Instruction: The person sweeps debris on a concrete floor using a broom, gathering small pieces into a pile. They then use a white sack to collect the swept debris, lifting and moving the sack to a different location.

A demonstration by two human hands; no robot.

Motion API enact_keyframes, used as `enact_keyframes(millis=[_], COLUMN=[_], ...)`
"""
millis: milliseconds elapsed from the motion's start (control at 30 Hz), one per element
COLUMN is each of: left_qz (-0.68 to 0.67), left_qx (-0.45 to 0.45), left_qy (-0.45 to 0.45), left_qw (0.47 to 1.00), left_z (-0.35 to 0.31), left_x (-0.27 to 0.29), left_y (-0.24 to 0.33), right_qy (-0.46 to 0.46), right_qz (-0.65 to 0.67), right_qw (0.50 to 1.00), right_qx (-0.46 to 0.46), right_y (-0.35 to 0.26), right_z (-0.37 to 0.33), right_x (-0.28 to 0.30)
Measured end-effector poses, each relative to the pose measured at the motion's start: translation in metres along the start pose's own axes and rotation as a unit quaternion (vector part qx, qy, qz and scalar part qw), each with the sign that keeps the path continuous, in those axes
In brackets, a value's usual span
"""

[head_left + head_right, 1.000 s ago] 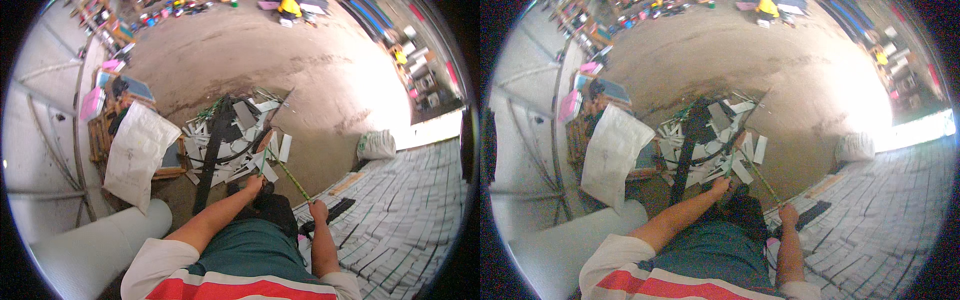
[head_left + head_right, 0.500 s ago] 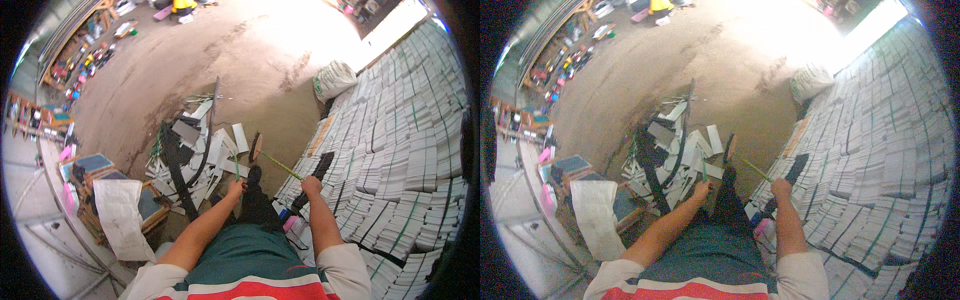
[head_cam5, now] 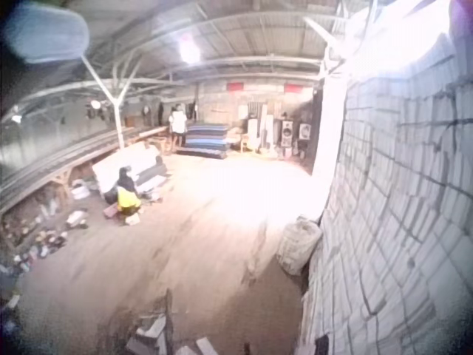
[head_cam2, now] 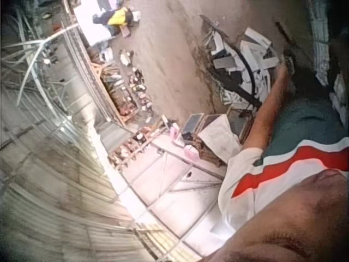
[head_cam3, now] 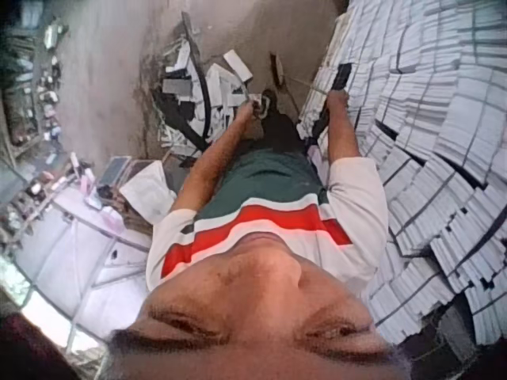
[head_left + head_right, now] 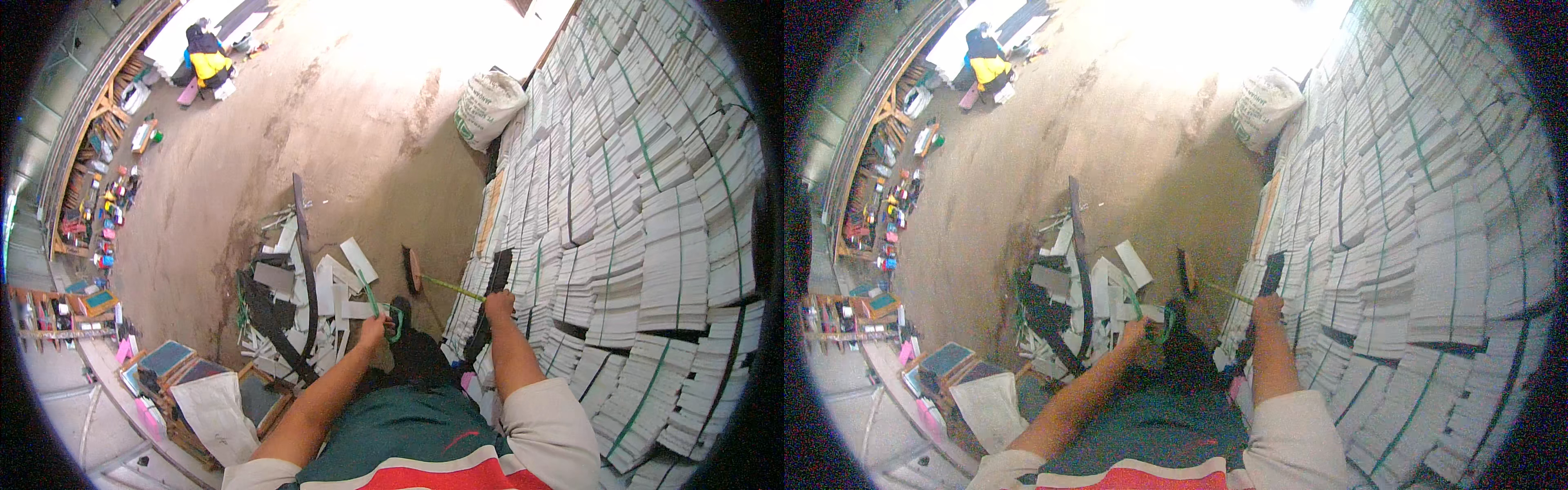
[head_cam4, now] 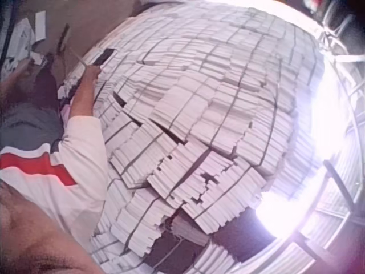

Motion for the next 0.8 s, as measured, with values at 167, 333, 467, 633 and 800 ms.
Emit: enact_keyframes(millis=[167,333,467,633,800], left_qz=[-0.043,-0.141,-0.267,-0.449,-0.478], left_qx=[0.081,0.085,-0.039,-0.064,-0.097], left_qy=[-0.042,-0.074,-0.121,-0.100,0.071], left_qw=[0.995,0.984,0.955,0.886,0.870], left_z=[-0.012,-0.034,-0.014,0.011,0.062], left_x=[-0.056,-0.108,-0.131,-0.088,0.012], left_y=[0.042,0.119,0.180,0.318,0.385], right_qy=[-0.034,-0.043,-0.092,-0.054,0.059], right_qz=[-0.054,0.416,0.667,0.583,0.577], right_qw=[0.998,0.889,0.702,0.809,0.814], right_qx=[0.021,0.186,0.231,0.048,-0.018], right_y=[0.026,-0.068,-0.138,-0.115,-0.042], right_z=[0.000,0.007,0.017,0.067,0.119], right_x=[-0.018,0.066,0.133,0.117,0.114])
Point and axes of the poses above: each hand's wrist, its own z-axis towards the middle knuckle, its own x-axis out of the back of the hand, y = z × x, the point moved 7 cm from there along z, towards the middle knuckle, and after that the axes turned 15 degrees about y, right-handed, at the moved point
